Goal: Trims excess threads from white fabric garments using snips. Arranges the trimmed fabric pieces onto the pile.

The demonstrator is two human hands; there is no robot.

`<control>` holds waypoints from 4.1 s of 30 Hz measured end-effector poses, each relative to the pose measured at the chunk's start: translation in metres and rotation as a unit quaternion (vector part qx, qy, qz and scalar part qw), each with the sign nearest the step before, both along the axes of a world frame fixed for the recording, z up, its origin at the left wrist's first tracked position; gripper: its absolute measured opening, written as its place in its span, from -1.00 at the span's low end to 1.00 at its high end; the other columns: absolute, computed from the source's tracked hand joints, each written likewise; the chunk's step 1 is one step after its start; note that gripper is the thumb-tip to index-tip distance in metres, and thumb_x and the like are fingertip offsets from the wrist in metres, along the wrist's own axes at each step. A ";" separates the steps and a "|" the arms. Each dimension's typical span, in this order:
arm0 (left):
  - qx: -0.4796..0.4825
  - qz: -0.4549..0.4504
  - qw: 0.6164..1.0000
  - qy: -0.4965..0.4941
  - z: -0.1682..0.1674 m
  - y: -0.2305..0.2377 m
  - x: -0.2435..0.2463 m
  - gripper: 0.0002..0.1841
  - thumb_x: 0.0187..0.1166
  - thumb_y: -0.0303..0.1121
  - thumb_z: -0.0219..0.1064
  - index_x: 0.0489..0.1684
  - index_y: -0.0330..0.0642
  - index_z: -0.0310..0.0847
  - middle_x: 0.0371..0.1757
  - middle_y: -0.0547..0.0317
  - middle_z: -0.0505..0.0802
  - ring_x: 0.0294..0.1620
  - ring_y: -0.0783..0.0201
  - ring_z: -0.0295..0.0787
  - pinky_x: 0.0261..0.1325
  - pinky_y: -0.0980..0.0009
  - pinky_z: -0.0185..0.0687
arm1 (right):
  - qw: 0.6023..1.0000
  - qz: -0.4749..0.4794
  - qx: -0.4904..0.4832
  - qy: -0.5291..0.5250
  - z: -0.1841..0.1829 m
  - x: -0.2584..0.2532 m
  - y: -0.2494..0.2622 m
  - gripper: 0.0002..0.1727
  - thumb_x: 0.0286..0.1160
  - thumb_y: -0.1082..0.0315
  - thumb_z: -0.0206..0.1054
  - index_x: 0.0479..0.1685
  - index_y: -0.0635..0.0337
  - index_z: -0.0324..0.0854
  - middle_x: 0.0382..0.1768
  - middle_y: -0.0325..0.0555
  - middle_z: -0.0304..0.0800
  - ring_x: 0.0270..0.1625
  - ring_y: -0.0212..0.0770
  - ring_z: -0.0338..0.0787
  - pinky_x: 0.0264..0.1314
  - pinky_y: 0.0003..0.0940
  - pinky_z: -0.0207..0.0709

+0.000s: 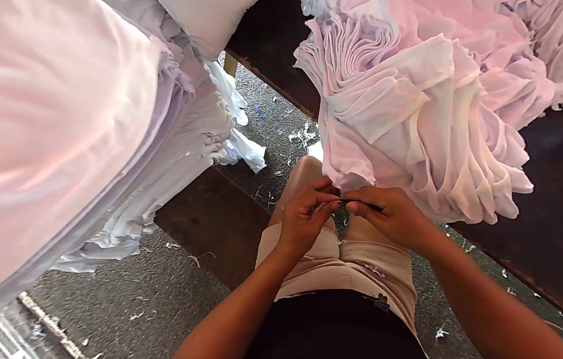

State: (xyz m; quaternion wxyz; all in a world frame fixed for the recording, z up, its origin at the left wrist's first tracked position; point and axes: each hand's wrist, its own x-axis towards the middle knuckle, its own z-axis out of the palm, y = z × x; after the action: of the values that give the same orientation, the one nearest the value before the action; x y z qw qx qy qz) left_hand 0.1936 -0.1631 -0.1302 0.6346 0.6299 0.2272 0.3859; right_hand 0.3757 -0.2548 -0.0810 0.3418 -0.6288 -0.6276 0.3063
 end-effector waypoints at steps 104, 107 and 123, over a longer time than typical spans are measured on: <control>0.015 -0.027 0.999 0.013 0.004 0.005 -0.001 -0.93 0.48 -0.54 0.43 -0.25 -0.37 0.82 0.34 -0.01 0.78 0.33 0.40 0.75 0.34 0.44 0.72 | 1.000 0.002 -0.002 -0.011 0.004 0.001 0.002 -0.62 0.77 0.11 0.20 0.05 0.22 0.81 -0.25 -0.18 0.82 -0.28 -0.57 0.67 -0.17 -0.69 0.54; 0.014 -0.030 0.999 0.011 0.004 0.004 -0.002 -0.93 0.50 -0.52 0.42 -0.24 -0.34 0.82 0.35 0.02 0.78 0.34 0.41 0.74 0.33 0.45 0.72 | 1.000 0.004 0.005 -0.012 0.001 0.002 0.003 -0.62 0.78 0.13 0.18 0.03 0.22 0.82 -0.30 -0.21 0.80 -0.31 -0.60 0.63 -0.19 -0.73 0.49; -0.369 -0.004 0.927 0.059 -0.004 -0.016 0.060 -0.72 0.67 -0.54 0.27 0.26 -0.44 0.48 -0.02 0.07 0.79 -0.01 0.39 0.76 0.18 0.44 0.68 | 0.978 -0.168 -0.028 0.117 -0.001 0.020 -0.009 -0.74 0.73 0.30 0.17 0.10 0.28 0.69 -0.39 -0.39 0.65 -0.47 -0.66 0.50 -0.38 -0.75 0.40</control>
State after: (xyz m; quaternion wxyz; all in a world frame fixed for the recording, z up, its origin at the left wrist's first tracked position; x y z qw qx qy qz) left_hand 0.2535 -0.1791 -0.1345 0.8094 0.3737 0.3880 0.2339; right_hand 0.3955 -0.2638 -0.0824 0.4417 -0.6945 -0.4598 0.3335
